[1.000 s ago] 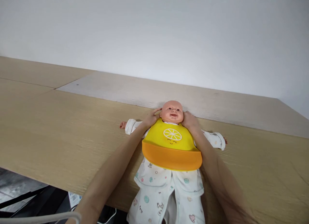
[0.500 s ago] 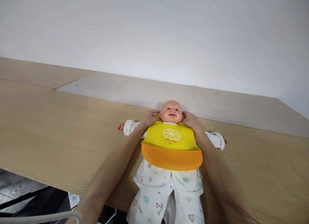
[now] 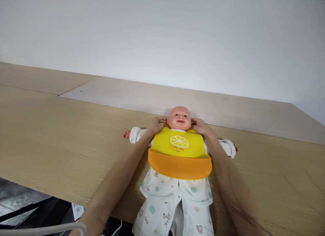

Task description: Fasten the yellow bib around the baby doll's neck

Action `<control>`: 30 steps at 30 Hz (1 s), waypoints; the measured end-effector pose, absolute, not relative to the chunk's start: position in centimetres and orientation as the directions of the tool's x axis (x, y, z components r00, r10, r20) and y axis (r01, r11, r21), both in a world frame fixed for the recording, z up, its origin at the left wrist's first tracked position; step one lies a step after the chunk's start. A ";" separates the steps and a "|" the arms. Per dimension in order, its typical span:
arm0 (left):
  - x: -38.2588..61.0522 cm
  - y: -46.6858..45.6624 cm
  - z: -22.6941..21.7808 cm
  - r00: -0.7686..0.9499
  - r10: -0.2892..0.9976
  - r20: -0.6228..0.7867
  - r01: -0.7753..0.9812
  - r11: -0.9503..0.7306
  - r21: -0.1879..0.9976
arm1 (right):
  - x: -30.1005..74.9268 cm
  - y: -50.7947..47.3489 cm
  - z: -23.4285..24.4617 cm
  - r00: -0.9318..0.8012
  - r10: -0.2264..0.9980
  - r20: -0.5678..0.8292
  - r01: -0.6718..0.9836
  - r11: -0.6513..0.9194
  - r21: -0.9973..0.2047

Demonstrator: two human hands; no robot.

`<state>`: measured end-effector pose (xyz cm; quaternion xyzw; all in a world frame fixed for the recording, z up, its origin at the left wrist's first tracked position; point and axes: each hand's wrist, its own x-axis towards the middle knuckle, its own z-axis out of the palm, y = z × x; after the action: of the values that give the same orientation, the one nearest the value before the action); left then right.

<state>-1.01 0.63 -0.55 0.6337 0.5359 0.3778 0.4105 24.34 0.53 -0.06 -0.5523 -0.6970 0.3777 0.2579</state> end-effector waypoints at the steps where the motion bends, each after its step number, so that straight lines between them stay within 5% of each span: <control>1: -1.0 0.6 -0.6 0.155 0.987 0.040 0.376 -0.097 0.922 | 24.3 0.4 0.0 -0.259 0.964 -0.053 0.567 0.108 -0.817; 18: -1.2 1.0 -1.6 0.269 0.956 0.114 0.333 -0.204 0.921 | 24.6 1.2 -1.1 -0.312 0.950 0.000 0.712 0.233 -0.662; 30: -1.0 0.7 -1.0 0.248 0.963 0.109 0.388 -0.202 0.899 | 25.3 1.9 -2.3 -0.320 0.943 0.087 0.633 0.281 -0.722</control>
<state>-1.00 0.73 -1.03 0.6843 0.4934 0.3642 0.3944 25.32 1.88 -2.29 -0.5209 -0.7563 0.2965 0.2621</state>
